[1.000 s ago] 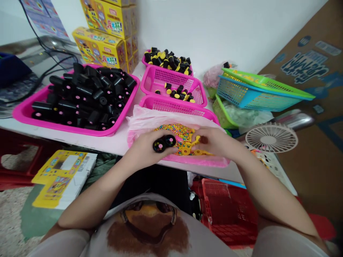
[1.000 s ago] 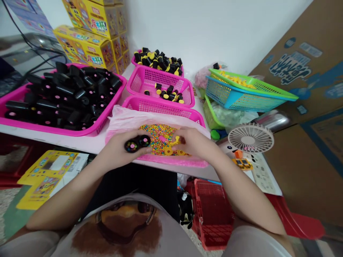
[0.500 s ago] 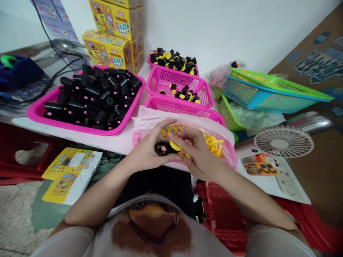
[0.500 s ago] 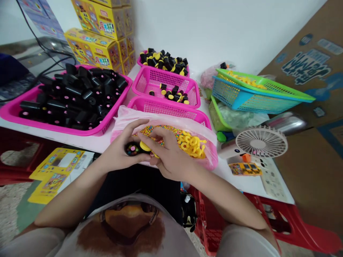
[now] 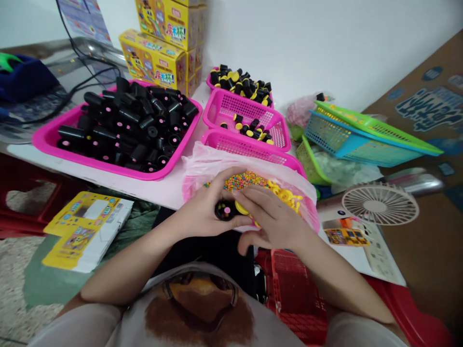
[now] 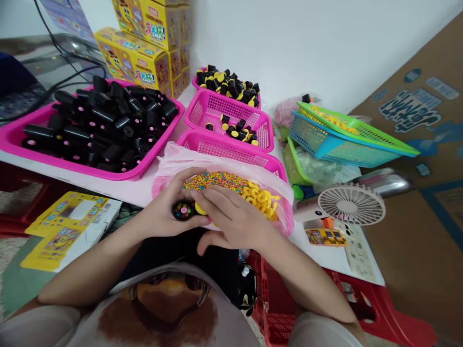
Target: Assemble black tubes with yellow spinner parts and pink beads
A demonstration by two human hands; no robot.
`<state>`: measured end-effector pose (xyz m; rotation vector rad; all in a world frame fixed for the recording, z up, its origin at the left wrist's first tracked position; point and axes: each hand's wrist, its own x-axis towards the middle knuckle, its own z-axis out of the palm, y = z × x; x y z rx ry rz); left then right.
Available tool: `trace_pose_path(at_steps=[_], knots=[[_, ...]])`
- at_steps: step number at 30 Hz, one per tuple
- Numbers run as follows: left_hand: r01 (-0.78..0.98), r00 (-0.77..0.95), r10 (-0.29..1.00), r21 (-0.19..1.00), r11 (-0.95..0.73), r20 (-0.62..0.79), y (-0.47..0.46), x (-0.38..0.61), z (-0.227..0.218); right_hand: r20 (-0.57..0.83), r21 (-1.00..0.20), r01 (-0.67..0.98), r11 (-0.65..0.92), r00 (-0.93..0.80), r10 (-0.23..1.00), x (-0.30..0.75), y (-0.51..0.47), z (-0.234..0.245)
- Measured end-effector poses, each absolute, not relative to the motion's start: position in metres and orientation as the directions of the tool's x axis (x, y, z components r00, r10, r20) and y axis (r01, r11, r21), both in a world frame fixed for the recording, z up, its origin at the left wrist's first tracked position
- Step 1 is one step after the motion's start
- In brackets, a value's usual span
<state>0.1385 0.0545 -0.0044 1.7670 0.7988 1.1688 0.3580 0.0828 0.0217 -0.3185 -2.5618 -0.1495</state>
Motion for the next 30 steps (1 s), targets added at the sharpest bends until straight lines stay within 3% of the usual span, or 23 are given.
trace_pose_path(at_steps=[6,14,17,20,22,25,28,30], knots=[[0.048,0.349,0.882,0.934,-0.355,0.318,0.049,0.139,0.001,0.658,-0.112,0.3,0.947,-0.692,0.297,0.351,0.073,0.01],[0.04,0.308,0.9,0.941,-0.336,0.309,0.053,0.136,0.0,0.607,-0.099,0.304,0.948,-0.736,0.299,0.352,0.076,0.009],[0.036,0.305,0.899,0.939,-0.341,0.314,0.051,0.136,0.001,0.566,-0.238,0.27,0.933,-0.742,0.359,0.356,0.082,0.021],[0.003,0.409,0.864,0.946,-0.323,0.294,0.049,0.138,0.002,0.532,-0.485,0.192,0.853,-0.71,0.462,0.361,0.086,0.028],[-0.003,0.424,0.848,0.937,-0.351,0.319,0.049,0.14,0.002,0.457,-0.712,0.161,0.684,-0.633,0.625,0.36,0.086,0.025],[0.043,0.342,0.846,0.892,-0.45,0.41,0.053,0.142,-0.002,0.16,-0.972,0.063,0.227,-0.531,0.832,0.353,0.082,0.018],[0.118,0.27,0.816,0.824,-0.554,0.511,0.058,0.144,-0.009,-0.13,-0.982,-0.035,-0.187,-0.595,0.793,0.346,0.081,0.018],[0.151,0.257,0.802,0.797,-0.585,0.54,0.06,0.145,-0.013,-0.236,-0.943,-0.036,-0.331,-0.629,0.741,0.341,0.082,0.022]])
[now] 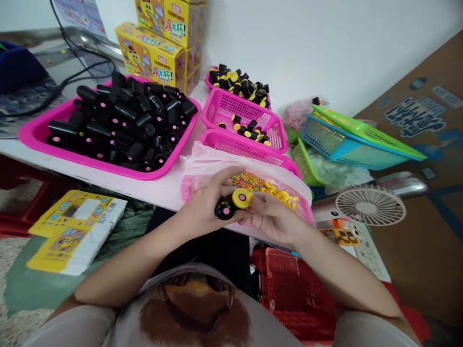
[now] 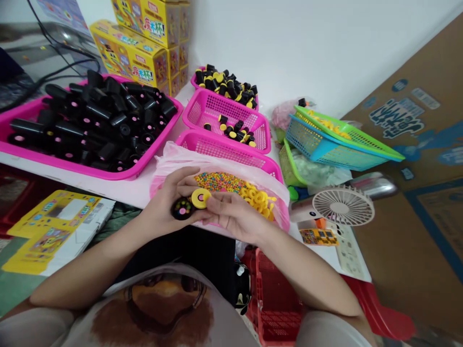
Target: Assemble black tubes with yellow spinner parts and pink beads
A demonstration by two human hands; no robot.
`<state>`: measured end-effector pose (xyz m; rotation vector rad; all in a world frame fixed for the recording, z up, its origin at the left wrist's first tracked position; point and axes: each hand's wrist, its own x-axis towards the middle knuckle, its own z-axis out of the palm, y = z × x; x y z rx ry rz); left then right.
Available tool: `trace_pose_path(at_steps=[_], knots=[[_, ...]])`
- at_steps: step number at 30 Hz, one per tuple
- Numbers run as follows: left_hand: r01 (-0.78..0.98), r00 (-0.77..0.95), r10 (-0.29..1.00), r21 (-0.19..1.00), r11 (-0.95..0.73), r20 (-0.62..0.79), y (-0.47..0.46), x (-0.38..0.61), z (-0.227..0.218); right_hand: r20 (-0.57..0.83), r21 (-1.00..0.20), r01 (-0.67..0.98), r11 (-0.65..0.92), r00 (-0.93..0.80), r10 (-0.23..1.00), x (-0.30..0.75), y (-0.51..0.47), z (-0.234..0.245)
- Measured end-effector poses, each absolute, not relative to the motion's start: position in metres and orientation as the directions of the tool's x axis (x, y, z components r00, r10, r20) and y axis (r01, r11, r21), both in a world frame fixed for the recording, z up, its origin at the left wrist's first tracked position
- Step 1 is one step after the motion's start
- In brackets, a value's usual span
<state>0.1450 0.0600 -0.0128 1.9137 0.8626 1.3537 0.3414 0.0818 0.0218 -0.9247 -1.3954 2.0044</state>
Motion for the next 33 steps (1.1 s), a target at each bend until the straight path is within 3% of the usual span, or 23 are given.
trace_pose_path(at_steps=[4,7,10,14,18,20,22,24,26,29,31,33], knots=[[0.24,0.268,0.811,0.779,-0.58,0.521,0.059,0.145,-0.01,-0.348,-0.889,-0.052,-0.456,-0.573,0.742,0.334,0.083,0.027],[0.301,0.295,0.816,0.762,-0.573,0.497,0.058,0.144,-0.005,-0.35,-0.897,-0.041,-0.439,-0.541,0.765,0.334,0.087,0.026],[0.275,0.195,0.842,0.796,-0.539,0.503,0.059,0.144,-0.002,-0.218,-0.968,-0.018,-0.25,-0.431,0.875,0.346,0.112,0.032],[0.281,0.13,0.858,0.811,-0.513,0.497,0.06,0.143,-0.002,0.118,-0.989,0.063,0.13,-0.166,0.979,0.374,0.175,0.044],[0.345,0.166,0.878,0.808,-0.478,0.448,0.059,0.142,0.002,0.082,-0.991,0.105,0.086,-0.046,0.996,0.398,0.205,0.048],[0.347,0.144,0.896,0.826,-0.444,0.421,0.058,0.142,0.005,0.082,-0.988,0.122,0.093,-0.092,0.992,0.403,0.193,0.051],[0.334,0.119,0.914,0.852,-0.404,0.387,0.058,0.143,0.006,0.116,-0.962,0.207,0.177,-0.278,0.954,0.404,0.169,0.055],[0.332,0.113,0.924,0.862,-0.382,0.366,0.057,0.143,0.007,0.061,-0.878,0.359,0.317,-0.572,0.818,0.403,0.146,0.056],[0.326,0.135,0.919,0.859,-0.394,0.37,0.057,0.143,0.006,-0.093,-0.705,0.508,0.495,-0.758,0.645,0.402,0.13,0.051],[0.334,0.197,0.909,0.846,-0.415,0.368,0.057,0.142,0.007,-0.221,-0.422,0.634,0.648,-0.765,0.605,0.401,0.125,0.033],[0.36,0.241,0.904,0.832,-0.422,0.354,0.058,0.141,0.008,-0.22,-0.347,0.655,0.671,-0.752,0.621,0.403,0.129,0.023],[0.377,0.269,0.9,0.823,-0.426,0.343,0.058,0.141,0.01,-0.179,-0.348,0.64,0.685,-0.763,0.622,0.408,0.132,0.02]])
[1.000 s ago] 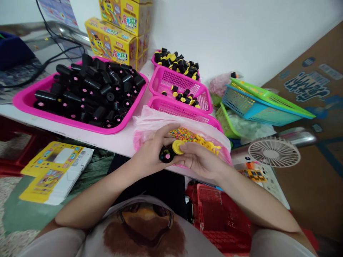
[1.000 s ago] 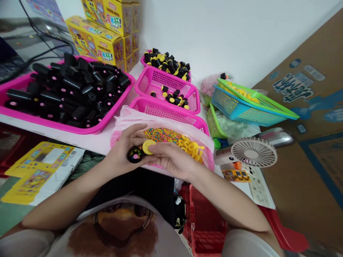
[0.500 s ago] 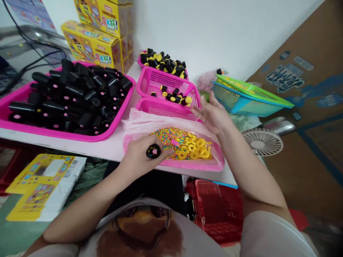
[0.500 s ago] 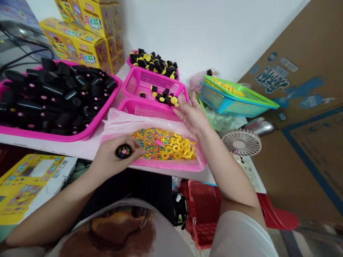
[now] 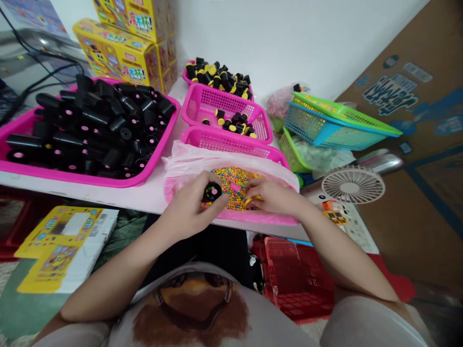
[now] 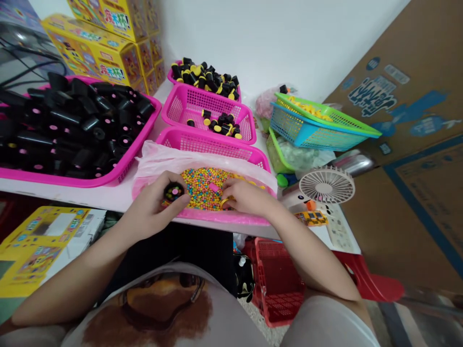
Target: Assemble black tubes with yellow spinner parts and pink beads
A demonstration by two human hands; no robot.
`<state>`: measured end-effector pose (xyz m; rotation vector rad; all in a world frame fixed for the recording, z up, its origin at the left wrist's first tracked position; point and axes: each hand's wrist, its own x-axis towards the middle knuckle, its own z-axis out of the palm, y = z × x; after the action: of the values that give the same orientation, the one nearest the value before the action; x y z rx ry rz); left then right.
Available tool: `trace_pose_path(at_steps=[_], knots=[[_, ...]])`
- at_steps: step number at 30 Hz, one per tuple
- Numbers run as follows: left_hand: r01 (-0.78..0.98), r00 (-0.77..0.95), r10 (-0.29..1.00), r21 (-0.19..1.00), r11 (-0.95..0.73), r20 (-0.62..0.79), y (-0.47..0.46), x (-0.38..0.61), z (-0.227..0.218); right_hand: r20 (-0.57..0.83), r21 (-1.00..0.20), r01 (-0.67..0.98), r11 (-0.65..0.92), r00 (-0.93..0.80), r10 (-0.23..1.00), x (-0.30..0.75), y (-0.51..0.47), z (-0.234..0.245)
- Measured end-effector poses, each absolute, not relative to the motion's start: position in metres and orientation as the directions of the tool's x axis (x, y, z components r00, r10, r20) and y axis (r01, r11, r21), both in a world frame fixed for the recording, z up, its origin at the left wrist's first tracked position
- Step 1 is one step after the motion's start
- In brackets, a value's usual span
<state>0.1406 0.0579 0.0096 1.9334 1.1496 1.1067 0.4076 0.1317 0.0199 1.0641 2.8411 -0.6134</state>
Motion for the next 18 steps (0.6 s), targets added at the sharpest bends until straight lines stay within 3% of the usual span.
trace_pose_path(at_steps=[4,8,10,12,15,18], knots=[[0.36,0.263,0.914,0.847,-0.39,0.309,0.059,0.141,0.01,0.008,-0.416,0.641,0.645,-0.706,0.708,0.411,0.122,0.033],[0.342,0.253,0.935,0.881,-0.328,0.25,0.062,0.144,0.01,0.429,-0.463,0.673,0.577,-0.399,0.81,0.385,0.09,0.039],[0.318,0.279,0.927,0.886,-0.337,0.253,0.064,0.146,0.01,0.634,-0.427,0.655,0.623,-0.274,0.723,0.365,0.076,0.032],[0.284,0.31,0.911,0.888,-0.361,0.271,0.066,0.147,0.011,0.757,-0.324,0.622,0.713,-0.281,0.589,0.348,0.067,0.022],[0.208,0.32,0.897,0.901,-0.38,0.305,0.069,0.145,0.009,0.801,-0.179,0.526,0.831,-0.413,0.434,0.334,0.066,0.008],[0.12,0.339,0.869,0.9,-0.42,0.36,0.07,0.139,0.004,0.787,-0.165,0.451,0.877,-0.476,0.392,0.331,0.067,0.001]])
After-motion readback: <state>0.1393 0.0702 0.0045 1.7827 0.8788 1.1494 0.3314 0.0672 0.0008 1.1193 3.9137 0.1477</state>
